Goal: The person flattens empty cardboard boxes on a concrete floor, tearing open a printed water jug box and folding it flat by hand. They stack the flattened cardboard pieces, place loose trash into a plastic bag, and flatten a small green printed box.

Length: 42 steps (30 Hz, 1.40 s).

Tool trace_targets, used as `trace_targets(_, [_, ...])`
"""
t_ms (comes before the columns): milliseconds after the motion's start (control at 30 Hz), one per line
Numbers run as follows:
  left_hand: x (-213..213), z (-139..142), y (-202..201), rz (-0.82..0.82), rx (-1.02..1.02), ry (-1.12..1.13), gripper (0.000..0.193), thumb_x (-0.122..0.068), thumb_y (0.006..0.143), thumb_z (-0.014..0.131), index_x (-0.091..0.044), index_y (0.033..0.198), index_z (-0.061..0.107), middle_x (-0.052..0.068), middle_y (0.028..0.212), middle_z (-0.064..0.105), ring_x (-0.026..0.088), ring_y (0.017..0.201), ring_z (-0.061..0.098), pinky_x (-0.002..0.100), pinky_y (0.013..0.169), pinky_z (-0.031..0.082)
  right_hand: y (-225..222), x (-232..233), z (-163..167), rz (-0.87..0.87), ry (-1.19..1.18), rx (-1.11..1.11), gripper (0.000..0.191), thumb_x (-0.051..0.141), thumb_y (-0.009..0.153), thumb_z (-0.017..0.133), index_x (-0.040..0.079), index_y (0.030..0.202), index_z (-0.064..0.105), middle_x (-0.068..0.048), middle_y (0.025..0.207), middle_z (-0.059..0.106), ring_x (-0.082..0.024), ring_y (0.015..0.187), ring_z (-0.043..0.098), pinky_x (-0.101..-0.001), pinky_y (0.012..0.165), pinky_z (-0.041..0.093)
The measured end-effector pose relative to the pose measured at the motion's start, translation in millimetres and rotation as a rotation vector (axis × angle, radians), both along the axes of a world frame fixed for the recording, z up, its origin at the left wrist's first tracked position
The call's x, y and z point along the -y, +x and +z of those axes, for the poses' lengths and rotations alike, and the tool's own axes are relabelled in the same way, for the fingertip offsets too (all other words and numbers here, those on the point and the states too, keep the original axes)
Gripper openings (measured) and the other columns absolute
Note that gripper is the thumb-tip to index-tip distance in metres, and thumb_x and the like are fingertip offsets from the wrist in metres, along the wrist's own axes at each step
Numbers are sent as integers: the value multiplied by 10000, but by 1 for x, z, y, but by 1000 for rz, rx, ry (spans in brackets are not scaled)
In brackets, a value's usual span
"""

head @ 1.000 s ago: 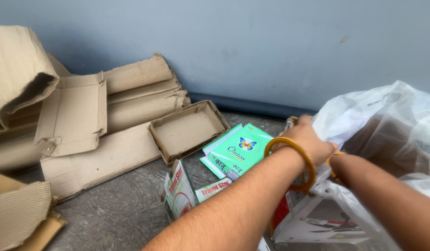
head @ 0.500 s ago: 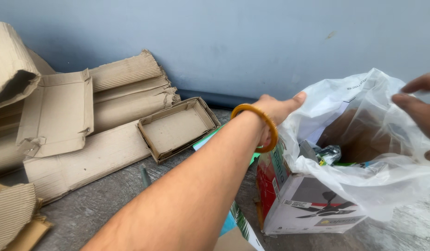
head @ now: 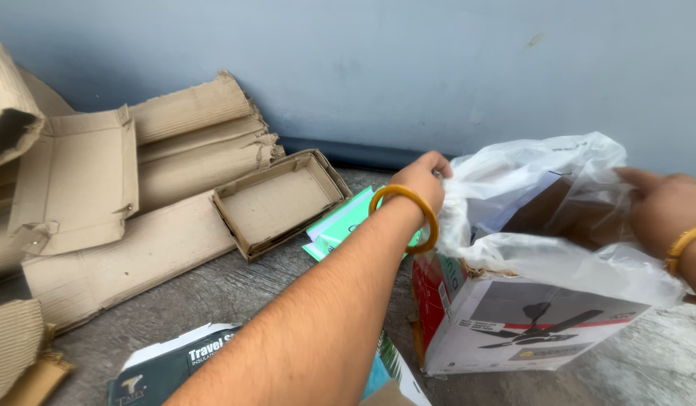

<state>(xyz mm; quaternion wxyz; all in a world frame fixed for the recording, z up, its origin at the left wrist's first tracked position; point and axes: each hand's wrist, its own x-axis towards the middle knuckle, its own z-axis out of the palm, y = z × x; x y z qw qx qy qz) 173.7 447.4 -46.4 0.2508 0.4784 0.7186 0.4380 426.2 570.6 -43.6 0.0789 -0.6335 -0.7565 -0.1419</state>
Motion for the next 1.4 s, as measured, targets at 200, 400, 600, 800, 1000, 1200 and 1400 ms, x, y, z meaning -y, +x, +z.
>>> trace_targets(200, [-1, -9, 8, 32, -169, -71, 309, -288, 970, 559, -265, 1267, 643, 157, 1371, 524, 394, 1242, 583, 488, 1041, 486, 5, -6, -3, 53, -172, 75, 890, 518, 906, 716, 317, 1646, 265, -209, 1391, 611, -373, 1233, 624, -477, 1007, 539])
trace_targets(400, [13, -20, 23, -198, -67, -233, 1337, -581, 599, 903, -292, 1646, 122, 231, 1606, 225, 483, 1435, 359, 540, 1125, 413, 49, -8, -17, 204, -297, -237, 1517, 291, 576, 1031, 260, 1731, 48, -319, 1483, 506, -439, 1284, 593, -527, 1020, 539])
trace_targets(600, [19, -28, 44, -58, -1, -84, 1443, -330, 517, 975, -314, 1645, 76, 253, 1519, 370, 416, 1361, 487, 447, 1104, 462, 72, -9, -27, 216, -203, -551, 1117, 86, 749, 836, 238, 1698, 268, -310, 1322, 651, -407, 1098, 716, -470, 860, 607])
trace_targets(800, [-22, 32, 71, 74, 233, 208, 907, -380, 678, 858, -251, 1497, 490, 183, 1470, 490, 380, 1296, 555, 479, 1023, 512, 57, -9, -13, 18, -159, -911, 988, 186, 810, 789, 175, 1661, 286, -326, 1321, 626, -429, 1105, 695, -496, 873, 593])
trace_targets(1000, [-43, 10, 99, -141, 274, 42, 814, -313, 791, 802, -175, 1512, 450, 165, 1512, 420, 353, 1327, 527, 460, 1079, 478, 47, -1, -15, -110, -184, -1095, 887, 286, 871, 742, 112, 1623, 305, -342, 1319, 601, -450, 1112, 675, -522, 886, 579])
trace_targets(1200, [-42, -37, 99, -261, 291, -156, 746, -253, 853, 746, -33, 1500, 447, 247, 1511, 482, 375, 1398, 486, 481, 1147, 384, 46, -24, -17, -181, -190, -1165, 823, 386, 932, 694, 48, 1585, 324, -358, 1318, 577, -472, 1120, 655, -547, 900, 566])
trace_targets(1400, [-13, -49, 85, -280, 244, -226, 707, -327, 868, 726, -57, 1477, 489, 205, 1500, 515, 349, 1392, 489, 492, 1144, 370, 33, 0, -31, -336, -5, -855, 807, 486, 993, 647, -15, 1547, 342, -374, 1317, 552, -494, 1127, 635, -573, 913, 552])
